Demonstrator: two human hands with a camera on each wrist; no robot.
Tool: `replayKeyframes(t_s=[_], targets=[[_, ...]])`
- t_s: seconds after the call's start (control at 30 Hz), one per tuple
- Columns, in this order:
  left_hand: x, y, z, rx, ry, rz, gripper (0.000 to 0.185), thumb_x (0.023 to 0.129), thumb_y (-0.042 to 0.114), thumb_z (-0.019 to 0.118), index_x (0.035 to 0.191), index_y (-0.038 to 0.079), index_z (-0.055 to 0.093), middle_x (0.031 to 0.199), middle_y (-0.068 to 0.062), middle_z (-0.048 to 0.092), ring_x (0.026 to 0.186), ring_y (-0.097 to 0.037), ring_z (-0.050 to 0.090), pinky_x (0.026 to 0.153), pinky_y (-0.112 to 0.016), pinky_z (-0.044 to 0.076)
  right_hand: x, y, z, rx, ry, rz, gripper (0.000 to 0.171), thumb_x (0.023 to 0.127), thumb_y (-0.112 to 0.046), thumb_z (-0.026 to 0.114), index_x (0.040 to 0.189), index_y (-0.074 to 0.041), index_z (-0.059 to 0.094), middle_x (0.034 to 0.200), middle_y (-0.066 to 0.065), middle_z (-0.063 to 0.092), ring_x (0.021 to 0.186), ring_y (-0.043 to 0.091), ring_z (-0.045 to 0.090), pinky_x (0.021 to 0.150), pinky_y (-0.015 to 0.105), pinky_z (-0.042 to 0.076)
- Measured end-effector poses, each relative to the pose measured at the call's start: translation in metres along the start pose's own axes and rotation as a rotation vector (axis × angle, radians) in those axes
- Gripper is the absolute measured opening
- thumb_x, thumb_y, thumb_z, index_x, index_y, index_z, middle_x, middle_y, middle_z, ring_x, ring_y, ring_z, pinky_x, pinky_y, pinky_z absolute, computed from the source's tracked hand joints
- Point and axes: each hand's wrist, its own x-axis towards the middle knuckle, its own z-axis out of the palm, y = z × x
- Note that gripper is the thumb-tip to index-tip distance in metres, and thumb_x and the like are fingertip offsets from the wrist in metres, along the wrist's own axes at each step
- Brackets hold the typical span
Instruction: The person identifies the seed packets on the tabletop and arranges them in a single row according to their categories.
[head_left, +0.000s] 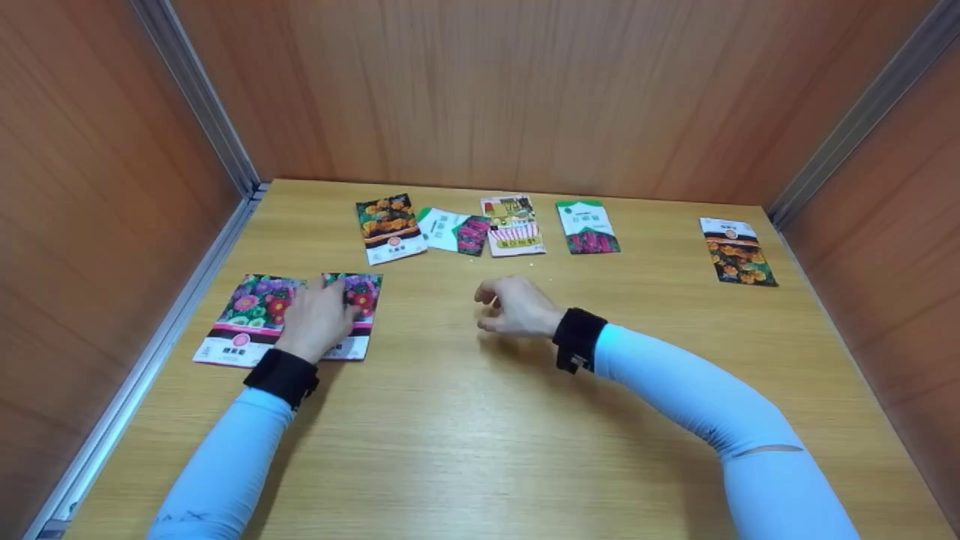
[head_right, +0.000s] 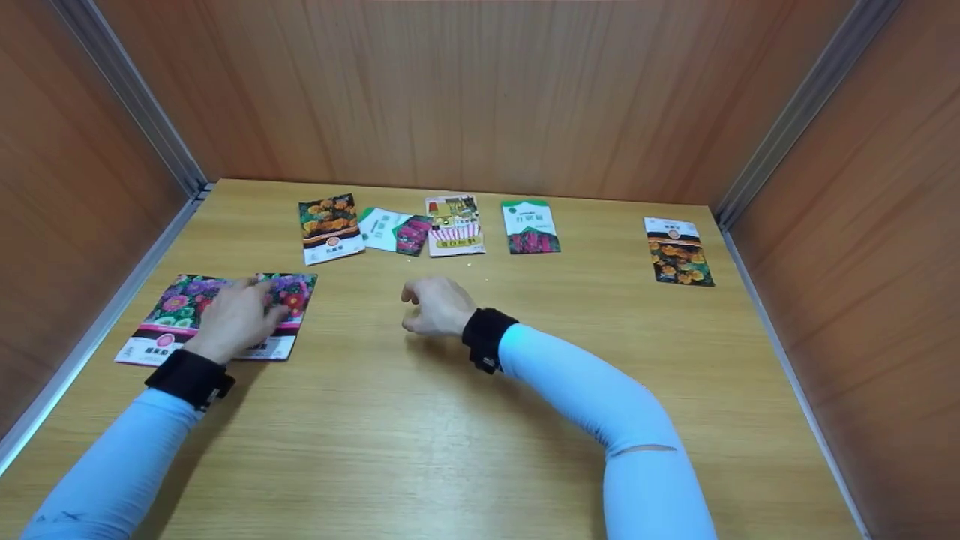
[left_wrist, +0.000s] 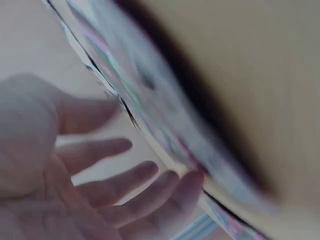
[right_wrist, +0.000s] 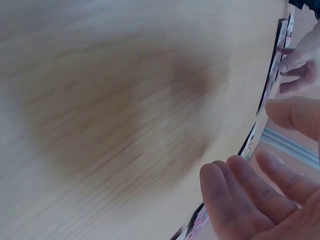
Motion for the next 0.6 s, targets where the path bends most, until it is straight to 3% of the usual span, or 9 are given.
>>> replayKeyframes(t_s=[0.07,0.17,0.4,0.6], targets=[[-0.003,0.003,0.002,0.028,-0.068,0.023,0.074,0.090,0.052,0.062,0.142,0.001,0.047,0.147,-0.034,0.035,0.131,-0.056,0.035,0.106,-0.069,0.030,0.000,0.004,0.000,-0.015,0.006,0.008,0.040,0.083,-0.030,0.076,0.116,-0.010,0.066,0.109,0.007,0.070,0.099,0.020,0.064,0.087,0.036,0.053],[-0.005,0.007,0.001,0.073,-0.126,0.047,0.083,0.087,0.062,0.060,0.144,0.003,0.046,0.150,-0.034,0.032,0.133,-0.056,0.032,0.113,-0.067,0.021,0.000,0.009,-0.002,-0.013,0.011,0.038,0.041,0.082,-0.029,0.076,0.117,-0.011,0.066,0.110,0.006,0.069,0.100,0.019,0.063,0.088,0.036,0.052],[-0.009,0.006,-0.004,0.098,-0.195,0.038,0.082,0.090,0.058,0.059,0.145,0.000,0.041,0.149,-0.036,0.030,0.133,-0.056,0.030,0.113,-0.067,0.021,-0.001,0.015,-0.006,0.001,0.000,0.077,0.042,0.083,-0.032,0.076,0.119,-0.013,0.064,0.112,0.005,0.067,0.100,0.019,0.061,0.088,0.036,0.052],[-0.010,0.005,-0.012,0.102,-0.249,0.020,0.081,0.088,0.055,0.064,0.142,-0.003,0.043,0.144,-0.036,0.037,0.130,-0.055,0.035,0.107,-0.069,0.028,-0.002,0.021,-0.009,-0.025,0.023,0.112,0.042,0.081,-0.031,0.077,0.118,-0.013,0.065,0.112,0.004,0.067,0.101,0.017,0.061,0.090,0.036,0.051]])
